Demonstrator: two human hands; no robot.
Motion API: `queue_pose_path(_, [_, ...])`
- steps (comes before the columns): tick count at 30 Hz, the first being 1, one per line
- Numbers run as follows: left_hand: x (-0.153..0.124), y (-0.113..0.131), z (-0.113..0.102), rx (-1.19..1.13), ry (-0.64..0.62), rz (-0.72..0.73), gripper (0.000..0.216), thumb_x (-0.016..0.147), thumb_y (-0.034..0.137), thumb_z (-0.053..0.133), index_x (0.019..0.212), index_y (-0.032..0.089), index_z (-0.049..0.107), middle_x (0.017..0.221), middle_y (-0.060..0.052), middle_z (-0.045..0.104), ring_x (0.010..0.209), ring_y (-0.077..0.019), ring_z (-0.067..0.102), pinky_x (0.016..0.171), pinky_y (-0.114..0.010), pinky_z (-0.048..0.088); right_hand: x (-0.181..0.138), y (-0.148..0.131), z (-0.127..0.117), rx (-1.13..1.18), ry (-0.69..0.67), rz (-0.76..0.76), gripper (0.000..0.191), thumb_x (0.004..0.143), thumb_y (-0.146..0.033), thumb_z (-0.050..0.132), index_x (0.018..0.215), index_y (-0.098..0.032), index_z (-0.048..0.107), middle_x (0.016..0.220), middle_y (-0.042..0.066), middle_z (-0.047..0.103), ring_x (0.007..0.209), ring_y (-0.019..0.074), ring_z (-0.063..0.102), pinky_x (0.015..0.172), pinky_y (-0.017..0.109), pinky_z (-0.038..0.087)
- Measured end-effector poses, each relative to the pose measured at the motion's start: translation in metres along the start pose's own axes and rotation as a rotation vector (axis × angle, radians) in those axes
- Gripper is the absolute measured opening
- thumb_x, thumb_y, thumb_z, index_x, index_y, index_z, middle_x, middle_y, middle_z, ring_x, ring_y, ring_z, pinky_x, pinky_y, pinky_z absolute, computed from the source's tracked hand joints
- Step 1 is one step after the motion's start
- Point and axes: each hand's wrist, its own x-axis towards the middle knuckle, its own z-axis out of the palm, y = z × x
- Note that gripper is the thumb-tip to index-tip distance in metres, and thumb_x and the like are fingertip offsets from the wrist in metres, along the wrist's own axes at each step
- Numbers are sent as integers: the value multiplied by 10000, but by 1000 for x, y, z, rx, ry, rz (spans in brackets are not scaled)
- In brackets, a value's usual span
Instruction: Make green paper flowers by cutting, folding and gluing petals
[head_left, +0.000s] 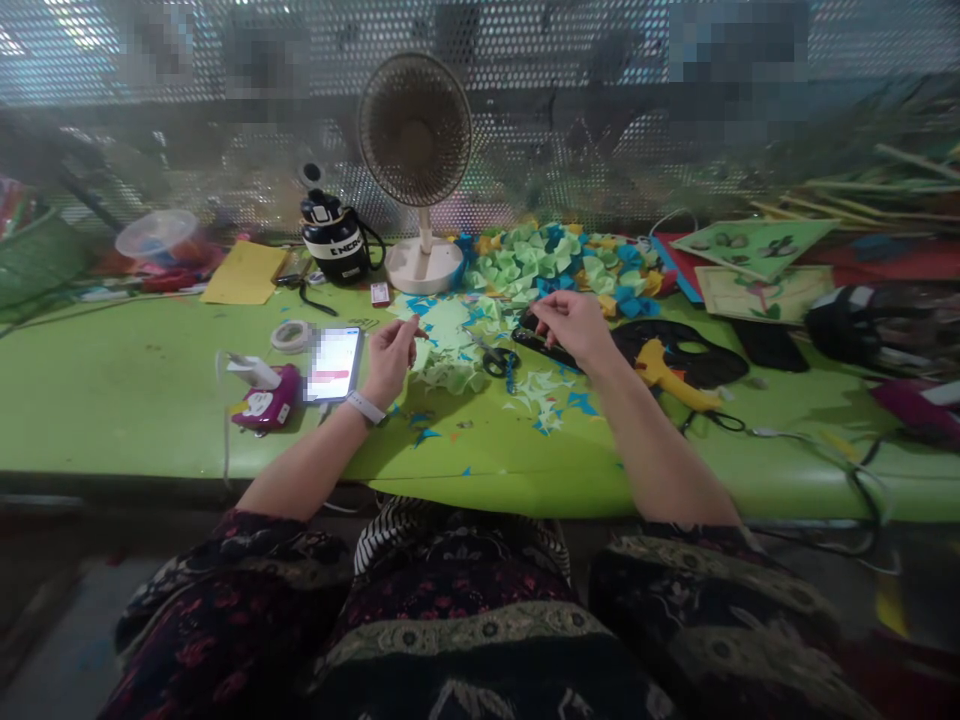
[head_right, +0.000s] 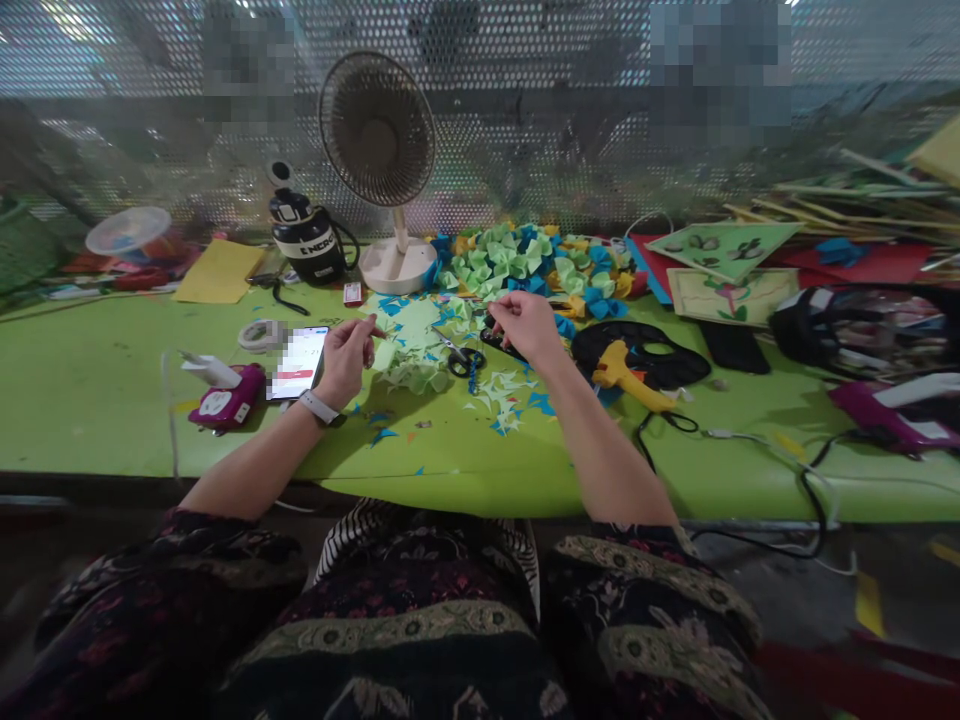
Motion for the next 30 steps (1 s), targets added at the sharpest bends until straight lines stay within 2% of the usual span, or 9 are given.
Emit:
queue_pose_path(5, [12,5,-10,112,19,13,299,851,420,621,669,184,634,486,36,476,422,-78,430,433,-215,337,0,0,-2,-59,-26,-2,205,888,-342,604,831,-152,653,671,33,670,426,87,507,477,232,440])
queue_pose_path(7, [18,8,-18,338,-91,9,149,783,329,676,757,183,668,608,4,599,509,-107,521,498,-229,386,-2,-2,-4,-89,-35,-5,216,900,-353,587,863,-153,659,696,39,683,441,90,521,498,235,449])
queue_pose_path(9, [22,11,-27,662,-189,60,177,668,255,759,823,190,703,692,-9,647,575,-134,545,540,-242,379,-5,-7,-6,-150,-78,3,219,909,-347,573,844,-155,654,705,43,690,453,94,540,517,238,450])
queue_pose_path(13, [25,9,-38,1001,-360,13,196,602,307,820,653,188,672,662,-31,624,563,-168,502,559,-278,341,-13,-17,-6,-455,-345,56,233,880,-363,611,755,-168,640,671,35,693,515,128,608,571,251,449])
queue_pose_path(15, [26,5,-39,992,-400,-11,215,586,303,830,619,194,648,655,-33,617,575,-176,503,571,-280,344,-16,-20,-5,-664,-428,42,212,861,-367,630,771,-178,660,724,44,719,623,161,653,598,258,434])
queue_pose_path(19, [29,-5,-39,882,-380,-52,223,552,238,830,618,196,622,646,-12,615,574,-158,501,560,-263,343,-16,-19,1,-904,-378,-4,192,850,-366,621,871,-194,705,921,70,753,830,213,669,610,270,396])
queue_pose_path(23, [31,-9,-39,732,-333,-107,226,562,202,819,666,188,619,578,20,592,520,-136,526,517,-241,360,-16,-13,12,-937,-483,35,277,828,-441,618,737,-194,705,757,74,730,739,219,656,584,286,391])
queue_pose_path(27, [28,-2,-35,500,-268,-172,319,547,218,873,749,168,631,573,8,627,467,-129,569,474,-233,380,-19,-11,21,-894,-543,63,167,784,-326,617,691,-204,685,649,42,702,670,195,647,566,277,390])
queue_pose_path(30, [26,7,-29,367,-200,-212,337,558,267,891,649,168,582,560,6,615,470,-113,574,474,-221,395,-18,-12,16,-881,-554,76,133,770,-263,606,670,-205,672,615,29,695,662,183,649,575,269,394])
